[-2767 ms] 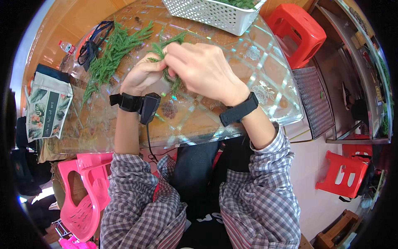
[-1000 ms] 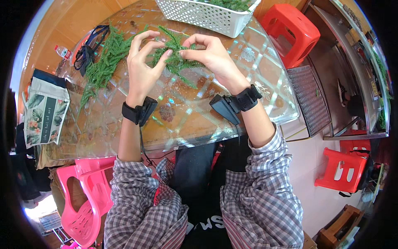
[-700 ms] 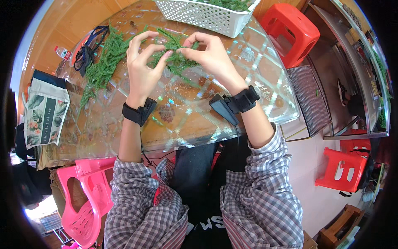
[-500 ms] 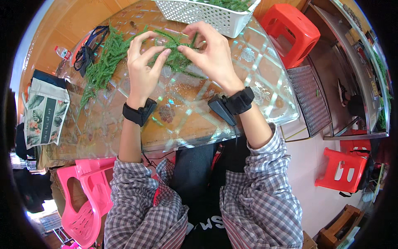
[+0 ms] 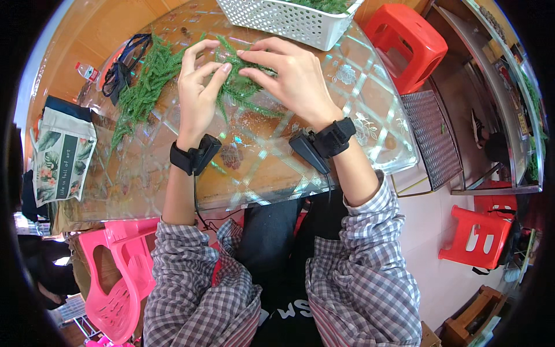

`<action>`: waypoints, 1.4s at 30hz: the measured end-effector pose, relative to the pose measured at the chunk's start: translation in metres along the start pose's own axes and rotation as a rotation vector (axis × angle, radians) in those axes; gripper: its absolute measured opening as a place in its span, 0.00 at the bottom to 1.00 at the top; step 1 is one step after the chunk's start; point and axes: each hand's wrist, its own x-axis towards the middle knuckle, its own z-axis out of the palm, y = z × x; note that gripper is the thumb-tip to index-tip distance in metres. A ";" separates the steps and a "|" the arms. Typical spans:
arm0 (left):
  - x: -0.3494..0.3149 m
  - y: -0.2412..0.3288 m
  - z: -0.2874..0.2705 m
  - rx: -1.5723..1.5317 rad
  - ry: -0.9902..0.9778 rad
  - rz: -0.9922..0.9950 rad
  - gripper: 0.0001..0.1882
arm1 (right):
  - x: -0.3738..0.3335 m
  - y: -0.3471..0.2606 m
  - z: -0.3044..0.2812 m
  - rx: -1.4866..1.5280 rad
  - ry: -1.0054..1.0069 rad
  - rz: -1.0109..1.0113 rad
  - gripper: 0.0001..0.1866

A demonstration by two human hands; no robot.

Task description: Sorting through a bunch of green herbs on a table, picking off specific leaves or segments.

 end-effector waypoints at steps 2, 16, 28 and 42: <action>0.000 -0.003 0.000 -0.054 0.026 -0.013 0.09 | -0.001 -0.001 0.003 0.075 0.024 0.054 0.13; -0.002 -0.002 0.002 -0.051 -0.019 -0.062 0.11 | 0.002 -0.011 0.001 0.069 0.133 0.022 0.10; -0.001 0.005 0.005 0.185 0.079 0.180 0.05 | 0.001 -0.008 0.001 -0.024 0.069 -0.037 0.08; -0.001 0.008 0.005 0.271 0.084 0.201 0.03 | 0.001 -0.007 -0.001 0.018 0.057 0.011 0.07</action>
